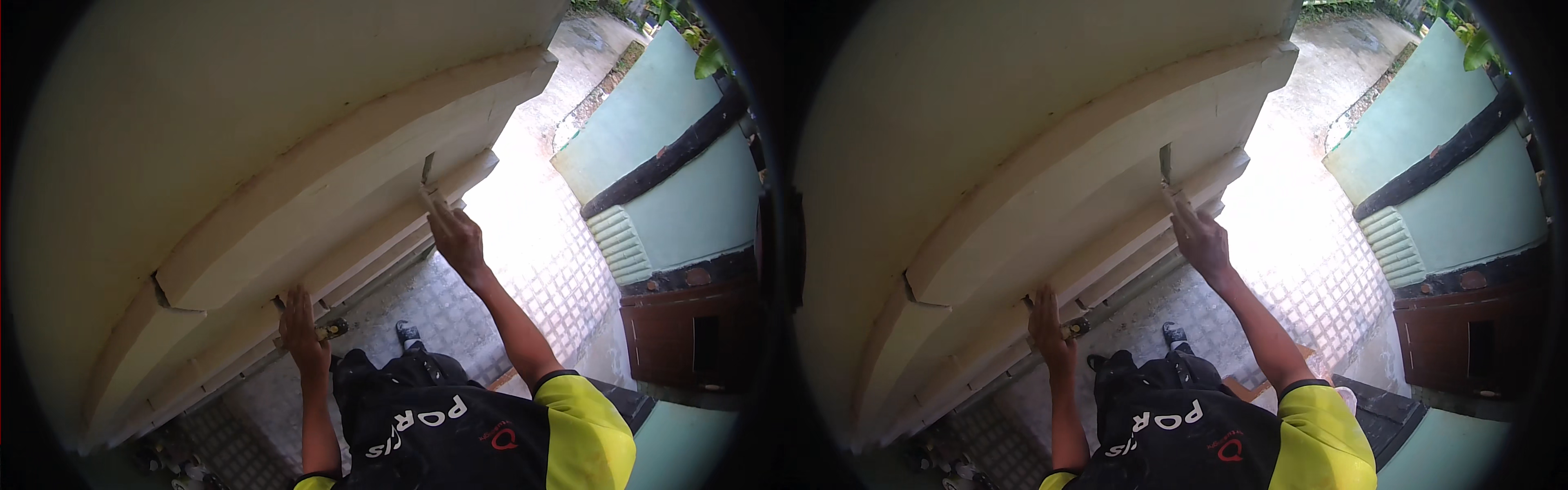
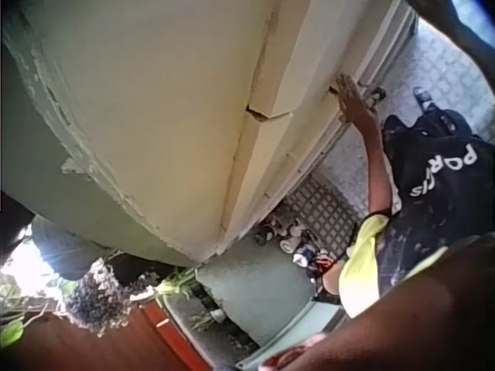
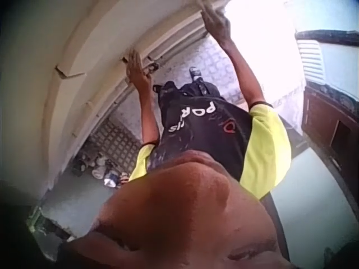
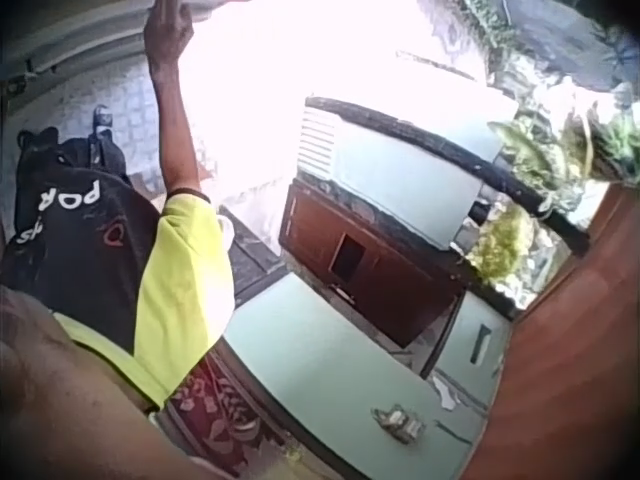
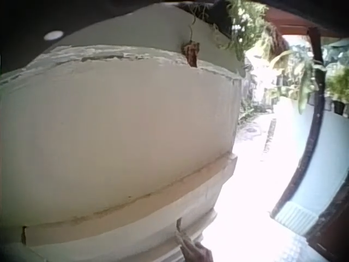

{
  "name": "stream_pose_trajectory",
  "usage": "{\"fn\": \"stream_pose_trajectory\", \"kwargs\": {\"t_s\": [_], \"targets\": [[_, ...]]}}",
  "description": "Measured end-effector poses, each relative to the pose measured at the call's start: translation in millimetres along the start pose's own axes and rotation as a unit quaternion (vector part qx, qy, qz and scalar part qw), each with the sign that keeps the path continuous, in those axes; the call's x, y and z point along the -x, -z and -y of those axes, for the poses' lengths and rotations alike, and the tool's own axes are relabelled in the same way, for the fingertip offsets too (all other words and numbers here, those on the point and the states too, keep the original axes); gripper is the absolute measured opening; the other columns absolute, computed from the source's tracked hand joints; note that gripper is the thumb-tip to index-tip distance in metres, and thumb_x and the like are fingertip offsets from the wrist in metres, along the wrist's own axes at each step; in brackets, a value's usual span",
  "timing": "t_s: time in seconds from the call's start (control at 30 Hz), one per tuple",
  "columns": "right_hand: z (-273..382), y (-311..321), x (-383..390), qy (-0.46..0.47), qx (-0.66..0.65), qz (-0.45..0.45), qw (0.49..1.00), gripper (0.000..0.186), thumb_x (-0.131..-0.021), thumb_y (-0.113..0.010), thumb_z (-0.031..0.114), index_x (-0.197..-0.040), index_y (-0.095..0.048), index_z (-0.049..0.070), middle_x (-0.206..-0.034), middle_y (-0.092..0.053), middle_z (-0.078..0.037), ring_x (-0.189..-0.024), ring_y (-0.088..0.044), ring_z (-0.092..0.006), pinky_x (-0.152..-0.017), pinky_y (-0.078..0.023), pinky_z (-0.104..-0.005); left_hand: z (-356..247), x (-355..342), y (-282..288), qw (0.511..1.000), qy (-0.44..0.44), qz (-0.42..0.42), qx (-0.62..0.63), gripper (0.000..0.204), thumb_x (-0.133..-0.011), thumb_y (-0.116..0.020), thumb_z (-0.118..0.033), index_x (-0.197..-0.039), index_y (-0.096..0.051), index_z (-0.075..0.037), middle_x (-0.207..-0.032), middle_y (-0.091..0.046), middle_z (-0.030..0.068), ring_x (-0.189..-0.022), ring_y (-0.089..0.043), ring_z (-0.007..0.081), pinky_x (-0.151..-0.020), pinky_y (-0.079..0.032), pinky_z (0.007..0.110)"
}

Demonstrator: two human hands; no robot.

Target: Applying and smoothing plaster or putty on a wall using a hand scraper.

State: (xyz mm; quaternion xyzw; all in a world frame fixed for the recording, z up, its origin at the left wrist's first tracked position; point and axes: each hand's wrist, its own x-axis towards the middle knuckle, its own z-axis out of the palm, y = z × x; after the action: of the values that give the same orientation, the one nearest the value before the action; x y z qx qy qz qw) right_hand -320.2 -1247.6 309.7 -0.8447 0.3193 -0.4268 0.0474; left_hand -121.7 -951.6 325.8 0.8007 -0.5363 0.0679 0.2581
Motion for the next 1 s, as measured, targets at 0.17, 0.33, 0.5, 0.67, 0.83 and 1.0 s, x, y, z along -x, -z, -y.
{"fn": "stream_pose_trajectory", "kwargs": {"t_s": [0.17,0.33,0.5,0.67,0.83,1.0], "targets": [[-77,29,-29,-0.077,0.072,0.0,0.994,0.036,-0.09,-0.069,0.02,-0.126,-0.065,0.016,-0.066,-0.059,-0.011,-0.054,-0.061,-0.027,-0.05,-0.05,-0.0408,1,2,-4,0.999,-0.015,-0.034,0.009,0.077,-0.071,-0.055,0.009,-0.145,-0.041,-0.006,-0.152,-0.042,0.0128,-0.143,-0.037,0.0334,-0.114,-0.027,0.051],[-60,17,-30,-0.205,0.055,-0.023,0.977,0.032,-0.093,-0.063,0.02,-0.124,-0.066,0.014,-0.071,-0.06,-0.019,-0.061,-0.062,-0.0337,-0.057,-0.051,-0.0445,-1,0,-15,0.998,-0.02,-0.061,0.003,0.072,-0.075,-0.054,0.005,-0.145,-0.041,-0.006,-0.151,-0.044,0.0122,-0.141,-0.039,0.0342,-0.114,-0.028,0.052],[-35,17,-8,-0.02,0.017,0.025,0.999,0.039,-0.088,-0.072,0.021,-0.127,-0.065,0.018,-0.072,-0.063,-0.013,-0.057,-0.066,-0.0295,-0.049,-0.053,-0.0401,3,4,-17,0.996,-0.009,-0.093,0.01,0.068,-0.077,-0.056,0.002,-0.144,-0.045,-0.006,-0.149,-0.046,0.0118,-0.14,-0.04,0.0341,-0.113,-0.03,0.051],[-84,27,-35,-0.18,0.1,-0.041,0.978,0.034,-0.093,-0.064,0.02,-0.127,-0.066,0.012,-0.067,-0.063,-0.016,-0.059,-0.063,-0.0283,-0.055,-0.051,-0.0397,1,1,-21,0.996,0.001,-0.085,0.025,0.07,-0.073,-0.056,0.007,-0.141,-0.049,-0.006,-0.147,-0.049,0.011,-0.139,-0.042,0.0329,-0.111,-0.032,0.05],[-3,6,12,-0.017,-0.066,0.004,0.998,0.034,-0.089,-0.07,0.015,-0.123,-0.068,0.015,-0.082,-0.067,-0.018,-0.059,-0.064,-0.0303,-0.06,-0.055,-0.0437,7,5,-23,0.995,0.005,-0.093,0.026,0.071,-0.071,-0.057,0.008,-0.14,-0.051,-0.007,-0.146,-0.05,0.01,-0.138,-0.043,0.0312,-0.111,-0.032,0.05],[-59,24,-17,-0.146,0.06,-0.03,0.987,0.037,-0.091,-0.068,0.016,-0.128,-0.065,0.014,-0.067,-0.059,-0.014,-0.056,-0.059,-0.0271,-0.053,-0.048,-0.0422,3,3,-13,0.996,0.001,-0.084,0.024,0.074,-0.069,-0.059,0.01,-0.141,-0.051,-0.009,-0.146,-0.05,0.0078,-0.138,-0.043,0.0298,-0.11,-0.034,0.049]]}}
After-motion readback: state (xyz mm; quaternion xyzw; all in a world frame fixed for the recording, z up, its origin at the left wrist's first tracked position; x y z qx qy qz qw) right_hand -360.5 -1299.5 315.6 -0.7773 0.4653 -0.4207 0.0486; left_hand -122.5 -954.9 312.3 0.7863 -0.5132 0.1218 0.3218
